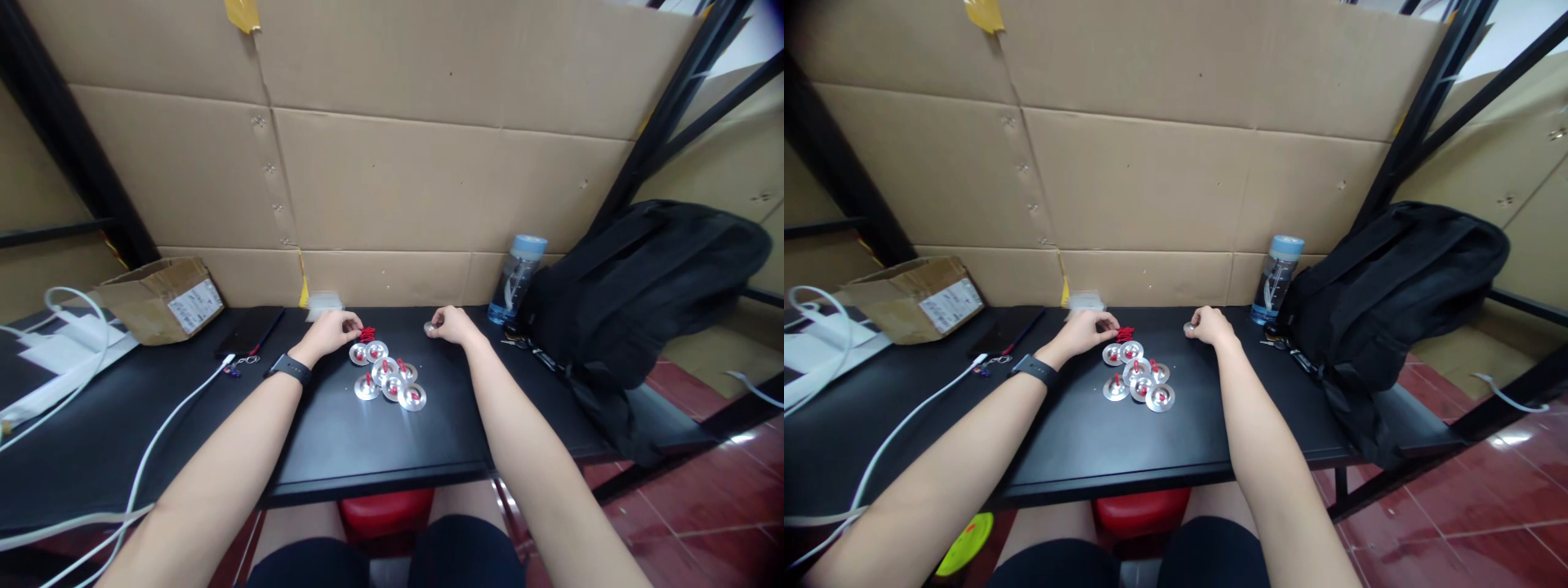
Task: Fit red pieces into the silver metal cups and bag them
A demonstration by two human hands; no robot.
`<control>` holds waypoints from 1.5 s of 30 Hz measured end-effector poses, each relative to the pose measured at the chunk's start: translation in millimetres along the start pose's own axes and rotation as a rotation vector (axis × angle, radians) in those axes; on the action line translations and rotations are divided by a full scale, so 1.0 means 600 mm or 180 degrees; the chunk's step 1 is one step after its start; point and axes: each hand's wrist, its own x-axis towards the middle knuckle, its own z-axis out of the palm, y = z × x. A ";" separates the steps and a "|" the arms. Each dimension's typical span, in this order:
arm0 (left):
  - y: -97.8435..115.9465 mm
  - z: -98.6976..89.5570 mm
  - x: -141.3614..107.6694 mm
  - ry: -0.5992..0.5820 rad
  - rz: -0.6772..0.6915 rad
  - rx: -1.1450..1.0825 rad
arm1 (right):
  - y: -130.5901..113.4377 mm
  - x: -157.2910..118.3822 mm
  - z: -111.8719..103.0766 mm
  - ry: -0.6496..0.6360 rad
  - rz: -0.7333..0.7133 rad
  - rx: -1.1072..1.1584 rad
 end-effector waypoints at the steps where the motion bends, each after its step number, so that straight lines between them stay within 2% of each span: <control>1: 0.002 -0.001 0.000 0.0001 0.0003 0.0013 | -0.006 -0.002 -0.001 0.0010 -0.0027 -0.0077; 3: 0.010 -0.004 -0.001 0.0073 0.0081 0.0112 | -0.025 -0.006 0.002 -0.0005 -0.0300 -0.0088; 7: 0.045 -0.008 -0.001 0.0215 0.0436 0.0452 | -0.074 -0.015 0.022 -0.0242 -0.1128 0.0125; 12: 0.090 0.001 -0.001 -0.0495 0.0737 0.0844 | -0.108 -0.026 0.040 -0.0198 -0.1289 0.0102; 17: 0.099 0.012 0.001 -0.0734 0.0702 0.1145 | -0.112 -0.033 0.034 -0.0234 -0.1354 0.0233; 19: 0.098 0.011 0.002 -0.0583 0.0648 0.1078 | -0.116 -0.034 0.034 -0.0240 -0.1342 0.0591; 21: 0.098 0.008 0.003 -0.0246 0.0537 0.0825 | -0.123 -0.036 0.037 -0.0341 -0.1181 0.1343; 24: 0.100 0.004 0.005 0.0268 0.0333 0.0049 | -0.138 -0.041 0.046 -0.0752 -0.0799 0.2794; 27: 0.104 0.002 0.007 0.0435 0.0203 -0.0683 | -0.152 -0.048 0.051 -0.1072 -0.0647 0.3716; 31: 0.113 0.000 0.006 0.0347 0.0115 -0.0980 | -0.156 -0.055 0.046 -0.1068 -0.0674 0.4172; 36: 0.119 -0.006 0.006 0.0377 0.0190 -0.0867 | -0.147 -0.053 0.034 -0.1265 -0.0736 0.4298; 39: 0.111 -0.008 0.007 0.0349 0.0195 -0.0648 | -0.140 -0.044 0.034 -0.0982 -0.0840 0.4014; 42: 0.087 -0.007 0.006 0.0342 0.0224 -0.0188 | -0.119 -0.026 0.030 -0.0388 -0.0779 0.3555; 45: 0.055 -0.004 0.003 0.0303 0.0234 0.0183 | -0.077 -0.007 0.020 0.0346 -0.0638 0.2353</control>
